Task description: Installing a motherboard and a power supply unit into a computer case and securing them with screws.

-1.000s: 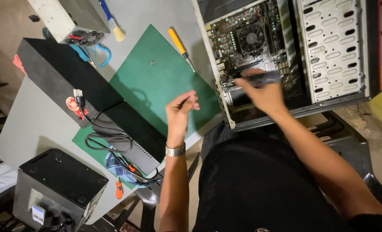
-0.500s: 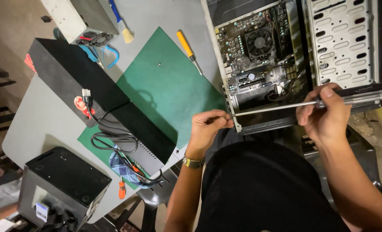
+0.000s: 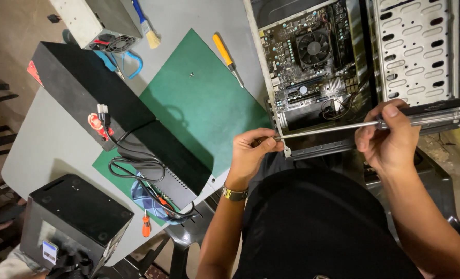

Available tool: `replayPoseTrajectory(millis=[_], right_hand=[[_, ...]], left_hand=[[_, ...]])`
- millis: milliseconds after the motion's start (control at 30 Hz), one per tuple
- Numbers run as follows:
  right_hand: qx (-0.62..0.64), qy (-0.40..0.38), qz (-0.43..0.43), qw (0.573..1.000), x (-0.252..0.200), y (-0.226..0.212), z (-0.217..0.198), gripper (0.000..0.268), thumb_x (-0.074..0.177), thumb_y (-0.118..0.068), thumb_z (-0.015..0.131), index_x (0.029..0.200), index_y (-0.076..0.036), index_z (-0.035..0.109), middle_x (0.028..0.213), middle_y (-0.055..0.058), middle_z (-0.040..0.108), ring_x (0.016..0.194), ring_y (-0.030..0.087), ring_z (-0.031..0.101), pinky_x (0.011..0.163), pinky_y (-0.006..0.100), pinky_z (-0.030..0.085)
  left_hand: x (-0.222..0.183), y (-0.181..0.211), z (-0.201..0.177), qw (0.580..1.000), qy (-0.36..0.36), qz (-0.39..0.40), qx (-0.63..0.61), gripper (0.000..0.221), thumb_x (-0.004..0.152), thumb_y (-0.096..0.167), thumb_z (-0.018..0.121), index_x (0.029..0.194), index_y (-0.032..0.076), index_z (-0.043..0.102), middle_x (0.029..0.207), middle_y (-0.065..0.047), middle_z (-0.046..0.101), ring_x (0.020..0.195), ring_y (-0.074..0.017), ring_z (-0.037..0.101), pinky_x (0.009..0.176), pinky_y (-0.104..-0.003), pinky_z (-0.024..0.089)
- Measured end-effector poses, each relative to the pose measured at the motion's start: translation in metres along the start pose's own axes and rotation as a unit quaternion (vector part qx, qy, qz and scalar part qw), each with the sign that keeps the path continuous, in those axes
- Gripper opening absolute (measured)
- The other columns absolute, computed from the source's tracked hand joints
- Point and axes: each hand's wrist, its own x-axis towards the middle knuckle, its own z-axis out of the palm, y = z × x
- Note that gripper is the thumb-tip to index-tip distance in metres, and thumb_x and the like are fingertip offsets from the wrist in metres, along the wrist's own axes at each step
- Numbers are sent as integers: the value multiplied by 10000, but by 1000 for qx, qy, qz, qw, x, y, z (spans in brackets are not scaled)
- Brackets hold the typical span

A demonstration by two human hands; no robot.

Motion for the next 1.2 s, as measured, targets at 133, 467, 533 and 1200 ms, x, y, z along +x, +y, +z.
replayPoseTrajectory(millis=[133, 467, 533, 1200], right_hand=[[-4, 8, 6, 1000, -3, -2, 0, 239, 950, -301, 706, 846, -85, 699, 559, 31, 617, 412, 168, 599, 371, 221, 472], [-1, 68, 21, 997, -4, 0, 11, 214, 989, -304, 684, 874, -129, 648, 556, -7, 608, 424, 93, 598, 399, 189, 487], [11, 70, 26, 997, -4, 1, 11, 210, 989, -301, 700, 873, -132, 653, 574, -15, 629, 450, 78, 623, 415, 183, 510], [-113, 170, -34, 978, -11, 1, 11, 329, 1009, -401, 660, 936, -86, 602, 547, 36, 509, 394, 178, 495, 396, 279, 407]], left_hand=[[0, 1, 4, 1000, -2, 2, -14, 192, 901, -20, 754, 1078, -78, 706, 945, -208, 724, 853, -310, 767, 816, -397, 693], [1, -7, 2, 998, -18, 23, -51, 192, 910, -36, 747, 1090, -80, 696, 1051, -209, 681, 905, -347, 758, 855, -414, 688], [1, -3, 4, 999, -14, 31, -42, 180, 908, -32, 750, 1075, -74, 698, 1047, -211, 674, 896, -356, 758, 848, -418, 688], [7, 25, 48, 954, 27, 133, 267, 106, 915, 74, 756, 980, 1, 715, 961, -126, 700, 838, -188, 699, 729, -236, 631]])
